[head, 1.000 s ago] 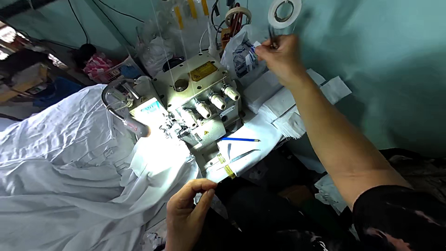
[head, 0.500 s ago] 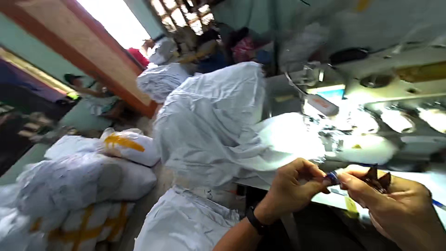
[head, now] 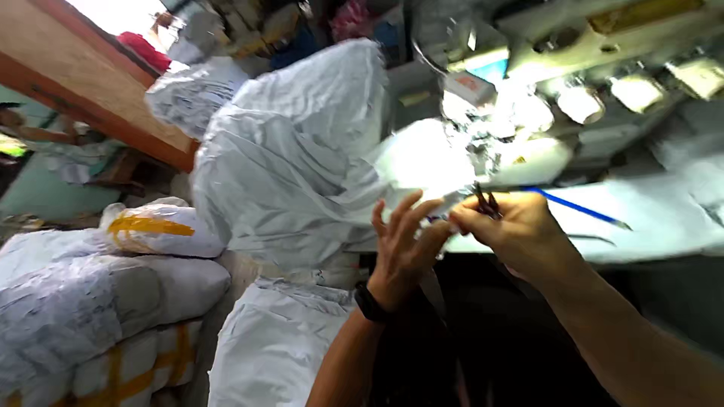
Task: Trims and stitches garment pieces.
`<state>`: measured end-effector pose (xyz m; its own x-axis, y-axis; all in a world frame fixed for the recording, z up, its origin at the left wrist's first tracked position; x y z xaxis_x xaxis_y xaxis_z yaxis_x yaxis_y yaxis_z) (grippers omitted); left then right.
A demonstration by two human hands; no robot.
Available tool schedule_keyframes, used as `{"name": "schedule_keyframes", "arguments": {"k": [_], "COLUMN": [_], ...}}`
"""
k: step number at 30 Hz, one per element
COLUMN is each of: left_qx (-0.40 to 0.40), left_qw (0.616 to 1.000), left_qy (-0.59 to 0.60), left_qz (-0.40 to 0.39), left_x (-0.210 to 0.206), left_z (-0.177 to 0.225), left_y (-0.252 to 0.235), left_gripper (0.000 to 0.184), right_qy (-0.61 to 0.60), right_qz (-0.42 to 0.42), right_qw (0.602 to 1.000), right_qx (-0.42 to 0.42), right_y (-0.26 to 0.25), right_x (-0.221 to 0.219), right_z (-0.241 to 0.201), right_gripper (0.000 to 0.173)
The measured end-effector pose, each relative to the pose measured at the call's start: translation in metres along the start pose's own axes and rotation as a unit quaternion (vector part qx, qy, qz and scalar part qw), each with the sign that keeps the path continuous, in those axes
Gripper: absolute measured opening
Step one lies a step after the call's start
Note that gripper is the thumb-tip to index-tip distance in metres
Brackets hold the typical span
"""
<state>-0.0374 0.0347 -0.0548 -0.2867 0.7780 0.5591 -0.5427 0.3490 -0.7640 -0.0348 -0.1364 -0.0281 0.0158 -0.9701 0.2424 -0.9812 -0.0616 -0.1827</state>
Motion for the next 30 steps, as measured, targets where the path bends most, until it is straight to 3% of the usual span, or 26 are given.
{"name": "schedule_keyframes", "arguments": {"k": [3,7,13,19,24,27,30], "left_qx": [-0.039,-0.029,0.111,0.219,0.259,0.273,0.287], "left_qw": [0.999,0.999,0.975,0.923,0.898,0.888,0.884], "left_qy": [0.019,0.027,0.185,0.316,0.354,0.365,0.360], "left_qz": [0.016,-0.001,-0.060,-0.004,0.037,0.059,0.081], "left_x": [0.005,0.009,0.015,0.016,0.009,0.003,-0.003], "left_z": [-0.003,-0.002,0.004,0.002,0.005,0.008,0.011], "left_y": [-0.001,-0.001,-0.009,-0.007,-0.005,-0.002,-0.001], "left_gripper": [0.002,0.006,0.005,0.005,0.008,0.009,0.011], "right_qy": [-0.003,-0.011,0.000,0.007,-0.042,-0.080,-0.106], "right_qz": [-0.022,-0.028,-0.040,-0.007,-0.067,-0.059,-0.027], "right_qw": [0.999,0.999,0.999,1.000,0.996,0.993,0.991], "right_qx": [-0.027,-0.020,-0.024,-0.015,-0.043,-0.060,-0.076], "right_y": [0.001,0.003,0.004,0.012,0.028,0.034,0.038], "right_x": [0.003,0.003,0.000,0.005,0.003,-0.002,-0.008], "right_z": [-0.008,-0.005,-0.003,0.011,0.027,0.030,0.033], "right_gripper": [0.017,0.019,0.019,0.010,0.035,0.014,0.013]}}
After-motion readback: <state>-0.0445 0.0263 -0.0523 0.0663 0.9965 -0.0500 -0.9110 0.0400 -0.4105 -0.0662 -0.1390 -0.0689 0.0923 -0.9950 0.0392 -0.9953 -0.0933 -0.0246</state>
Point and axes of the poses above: each hand's wrist, its own y-axis away from the middle knuckle, its own x-axis out of the back of the hand, z = x × y, the point moved 1 cm from there along -y, towards the middle knuckle, and after that the axes turned 10 degrees about y, right-handed, at the moved point
